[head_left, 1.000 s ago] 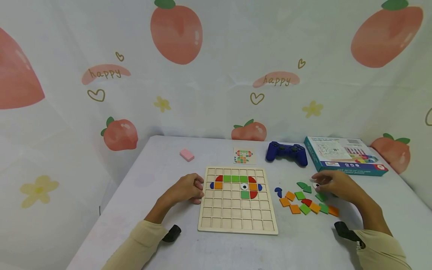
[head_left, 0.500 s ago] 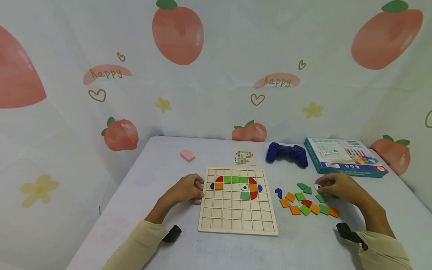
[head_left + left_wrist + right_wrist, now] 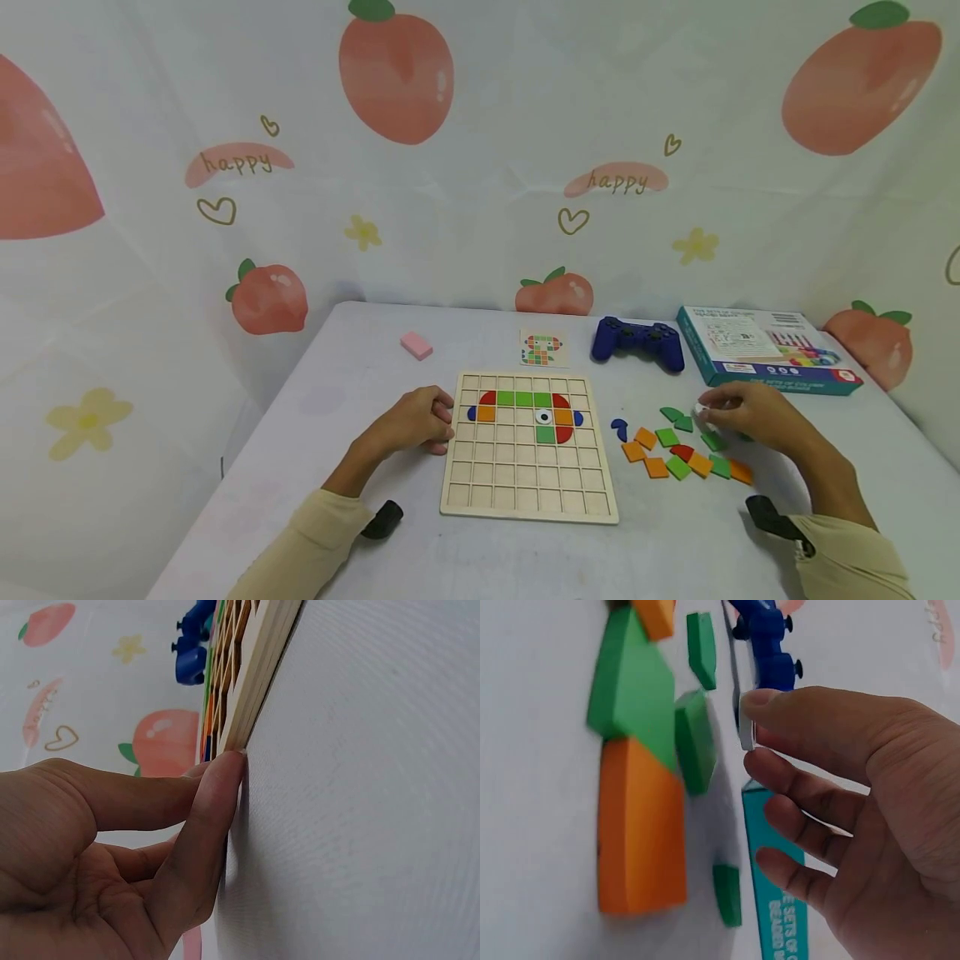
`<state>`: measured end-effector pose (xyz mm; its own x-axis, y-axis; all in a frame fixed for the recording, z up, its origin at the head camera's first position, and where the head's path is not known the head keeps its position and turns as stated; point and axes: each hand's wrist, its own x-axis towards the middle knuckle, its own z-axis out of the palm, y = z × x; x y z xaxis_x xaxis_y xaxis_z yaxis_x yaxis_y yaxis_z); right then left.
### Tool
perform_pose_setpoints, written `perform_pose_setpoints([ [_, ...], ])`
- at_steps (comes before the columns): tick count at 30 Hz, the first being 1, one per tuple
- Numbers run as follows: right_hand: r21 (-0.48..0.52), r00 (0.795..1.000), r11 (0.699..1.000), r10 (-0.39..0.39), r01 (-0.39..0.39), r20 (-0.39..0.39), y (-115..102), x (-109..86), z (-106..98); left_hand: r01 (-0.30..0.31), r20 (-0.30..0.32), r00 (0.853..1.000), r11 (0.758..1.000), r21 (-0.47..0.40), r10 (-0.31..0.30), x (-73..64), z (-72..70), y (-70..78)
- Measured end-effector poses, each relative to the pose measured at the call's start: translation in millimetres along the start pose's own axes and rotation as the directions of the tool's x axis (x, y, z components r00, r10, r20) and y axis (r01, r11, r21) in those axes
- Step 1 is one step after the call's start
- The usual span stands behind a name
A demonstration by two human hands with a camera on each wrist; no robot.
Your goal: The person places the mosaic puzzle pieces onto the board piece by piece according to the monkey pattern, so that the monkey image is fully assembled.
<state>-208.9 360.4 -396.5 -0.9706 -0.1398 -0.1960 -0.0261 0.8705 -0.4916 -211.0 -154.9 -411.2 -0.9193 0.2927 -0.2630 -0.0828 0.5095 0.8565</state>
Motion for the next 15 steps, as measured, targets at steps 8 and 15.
perform_pose_setpoints([
  [8,-0.003,0.998,0.998,-0.056,0.056,-0.016,-24,4.9,8,0.001,-0.004,1.0,1.0,0.011,-0.001,0.0,0.4,0.0],
  [15,0.024,0.995,0.995,-0.099,0.098,0.01,-54,13.4,20,0.003,-0.008,1.0,1.0,0.026,-0.003,-0.7,0.9,1.5],
])
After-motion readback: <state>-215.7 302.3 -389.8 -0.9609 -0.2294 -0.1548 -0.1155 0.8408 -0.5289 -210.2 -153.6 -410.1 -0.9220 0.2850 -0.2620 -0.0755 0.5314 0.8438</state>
